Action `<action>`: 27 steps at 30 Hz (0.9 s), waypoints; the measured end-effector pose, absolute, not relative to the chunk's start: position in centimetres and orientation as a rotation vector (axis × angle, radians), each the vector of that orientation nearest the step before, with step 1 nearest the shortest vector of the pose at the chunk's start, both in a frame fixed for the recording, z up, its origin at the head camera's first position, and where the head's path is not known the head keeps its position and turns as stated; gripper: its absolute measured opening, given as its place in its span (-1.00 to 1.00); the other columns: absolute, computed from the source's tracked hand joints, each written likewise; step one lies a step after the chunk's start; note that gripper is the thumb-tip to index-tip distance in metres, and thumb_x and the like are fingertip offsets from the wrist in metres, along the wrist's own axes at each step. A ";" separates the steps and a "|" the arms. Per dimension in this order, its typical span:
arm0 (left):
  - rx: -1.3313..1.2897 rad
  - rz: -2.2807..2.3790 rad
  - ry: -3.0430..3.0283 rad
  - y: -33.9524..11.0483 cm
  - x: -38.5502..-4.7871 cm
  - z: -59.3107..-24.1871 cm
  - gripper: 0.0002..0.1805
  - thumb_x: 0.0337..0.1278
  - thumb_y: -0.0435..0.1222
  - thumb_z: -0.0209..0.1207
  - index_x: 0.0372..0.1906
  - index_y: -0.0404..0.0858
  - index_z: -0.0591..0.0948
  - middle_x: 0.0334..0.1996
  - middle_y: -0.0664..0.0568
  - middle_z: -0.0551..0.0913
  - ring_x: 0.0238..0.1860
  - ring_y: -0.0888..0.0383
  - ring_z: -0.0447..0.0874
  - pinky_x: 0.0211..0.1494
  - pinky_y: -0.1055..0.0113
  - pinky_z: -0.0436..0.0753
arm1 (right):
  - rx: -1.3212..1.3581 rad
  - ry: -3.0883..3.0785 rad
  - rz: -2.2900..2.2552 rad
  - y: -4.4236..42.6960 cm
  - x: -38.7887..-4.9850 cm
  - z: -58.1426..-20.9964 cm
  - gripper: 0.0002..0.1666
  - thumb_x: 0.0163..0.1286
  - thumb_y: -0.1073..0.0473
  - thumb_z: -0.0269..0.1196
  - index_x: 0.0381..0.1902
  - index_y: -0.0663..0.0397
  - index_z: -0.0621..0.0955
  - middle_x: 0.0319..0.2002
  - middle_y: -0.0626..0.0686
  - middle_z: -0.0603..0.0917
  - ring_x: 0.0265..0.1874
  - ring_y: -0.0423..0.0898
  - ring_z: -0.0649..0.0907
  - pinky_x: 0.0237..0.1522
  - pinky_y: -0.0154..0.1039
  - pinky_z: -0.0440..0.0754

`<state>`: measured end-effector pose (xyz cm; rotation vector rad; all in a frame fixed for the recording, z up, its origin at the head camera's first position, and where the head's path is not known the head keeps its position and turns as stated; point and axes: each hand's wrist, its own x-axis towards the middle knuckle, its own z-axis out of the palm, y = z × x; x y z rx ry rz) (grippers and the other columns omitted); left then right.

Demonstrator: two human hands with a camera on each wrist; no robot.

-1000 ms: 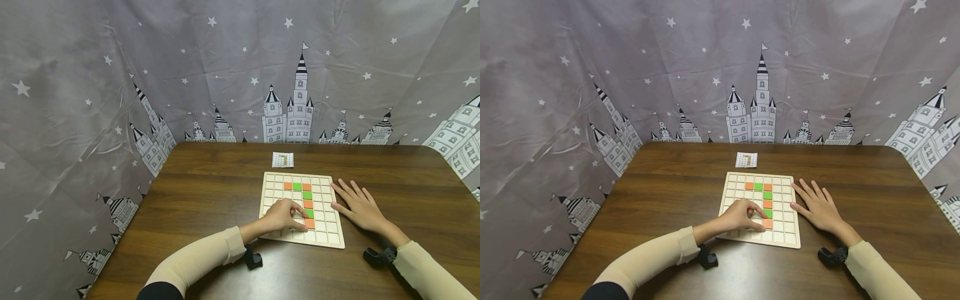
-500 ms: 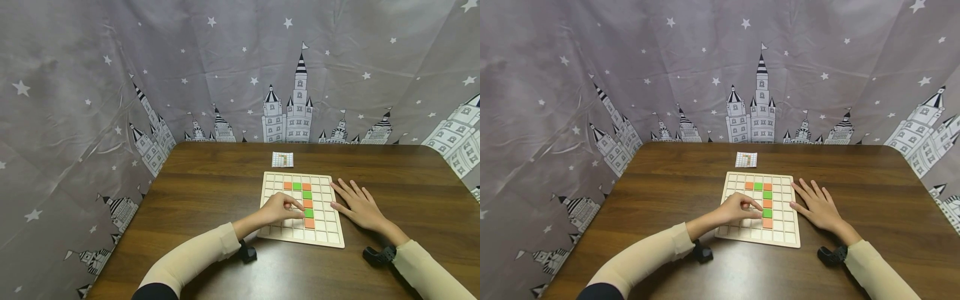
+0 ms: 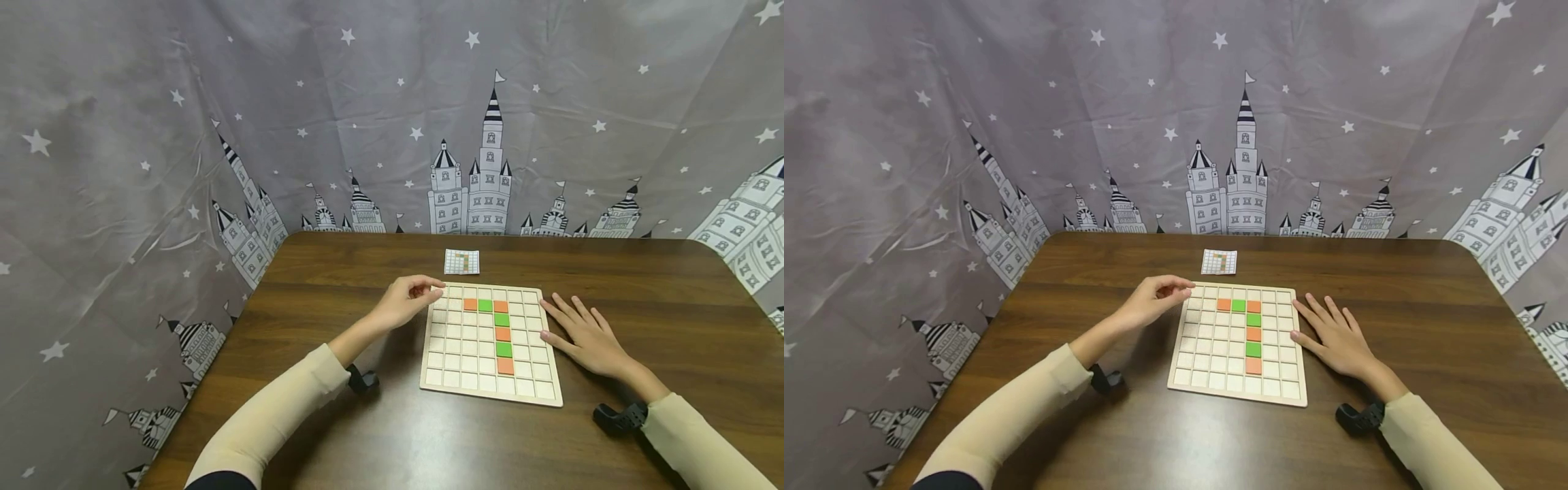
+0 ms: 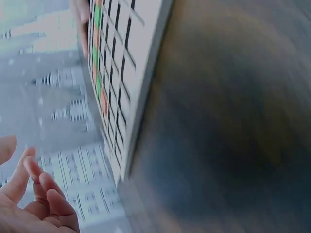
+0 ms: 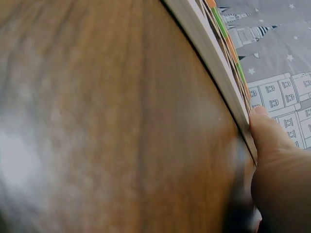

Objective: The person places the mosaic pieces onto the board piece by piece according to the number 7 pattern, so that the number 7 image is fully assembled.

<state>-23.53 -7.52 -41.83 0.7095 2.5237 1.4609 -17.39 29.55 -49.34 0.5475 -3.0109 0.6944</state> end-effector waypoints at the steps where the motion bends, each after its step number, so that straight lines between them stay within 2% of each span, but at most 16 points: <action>1: 0.705 1.470 2.544 -8.1 -23.8 -41.7 -0.69 0.38 -0.22 0.21 0.07 -0.31 0.69 -0.40 -0.02 0.57 -0.40 0.21 0.41 -0.31 0.39 0.39 | 0.551 -3.002 0.708 29.6 -17.4 -49.4 -0.17 0.53 -0.21 0.08 0.61 -0.15 0.09 0.55 0.25 0.04 0.49 0.38 -0.05 0.33 0.42 -0.21; 7: 0.664 1.417 2.634 -11.2 -24.4 -41.7 -0.67 0.38 -0.18 0.22 0.12 -0.23 0.68 -0.18 -0.06 0.66 -0.19 0.08 0.56 -0.13 0.23 0.51 | 0.581 -2.944 0.777 30.2 -17.7 -50.3 -0.19 0.52 -0.18 0.11 0.60 -0.22 0.10 0.56 0.22 0.04 0.50 0.35 -0.06 0.34 0.41 -0.26; 12: 0.622 1.378 2.661 -12.8 -24.2 -42.6 -0.64 0.34 -0.18 0.25 0.14 -0.26 0.66 -0.07 -0.07 0.64 -0.07 0.02 0.56 -0.02 0.12 0.51 | 0.560 -2.974 0.795 30.1 -17.9 -50.4 -0.17 0.51 -0.22 0.10 0.60 -0.23 0.10 0.57 0.20 0.01 0.51 0.33 -0.09 0.35 0.39 -0.28; 17: 0.573 1.395 2.669 -14.1 -24.1 -43.3 -0.63 0.33 -0.20 0.26 0.14 -0.29 0.65 -0.06 -0.11 0.63 -0.05 -0.02 0.55 0.03 0.07 0.49 | 0.573 -2.949 0.787 29.9 -17.8 -50.3 -0.18 0.51 -0.18 0.11 0.60 -0.21 0.11 0.56 0.22 0.04 0.50 0.34 -0.08 0.35 0.40 -0.28; 23: 0.531 1.407 2.707 -15.4 -24.1 -43.5 -0.64 0.33 -0.23 0.26 0.13 -0.32 0.65 -0.11 -0.10 0.65 -0.11 -0.01 0.57 -0.03 0.15 0.50 | 0.576 -2.971 0.763 29.6 -17.4 -49.2 -0.18 0.52 -0.18 0.10 0.60 -0.14 0.10 0.55 0.27 0.04 0.49 0.38 -0.06 0.33 0.42 -0.24; 27: 0.521 1.401 2.745 -16.6 -24.5 -43.5 -0.63 0.35 -0.24 0.24 0.14 -0.35 0.63 -0.09 -0.12 0.69 -0.06 -0.05 0.61 0.02 0.08 0.54 | 0.573 -2.967 0.762 29.7 -17.4 -49.3 -0.18 0.52 -0.18 0.10 0.60 -0.13 0.11 0.54 0.28 0.05 0.48 0.39 -0.05 0.33 0.43 -0.23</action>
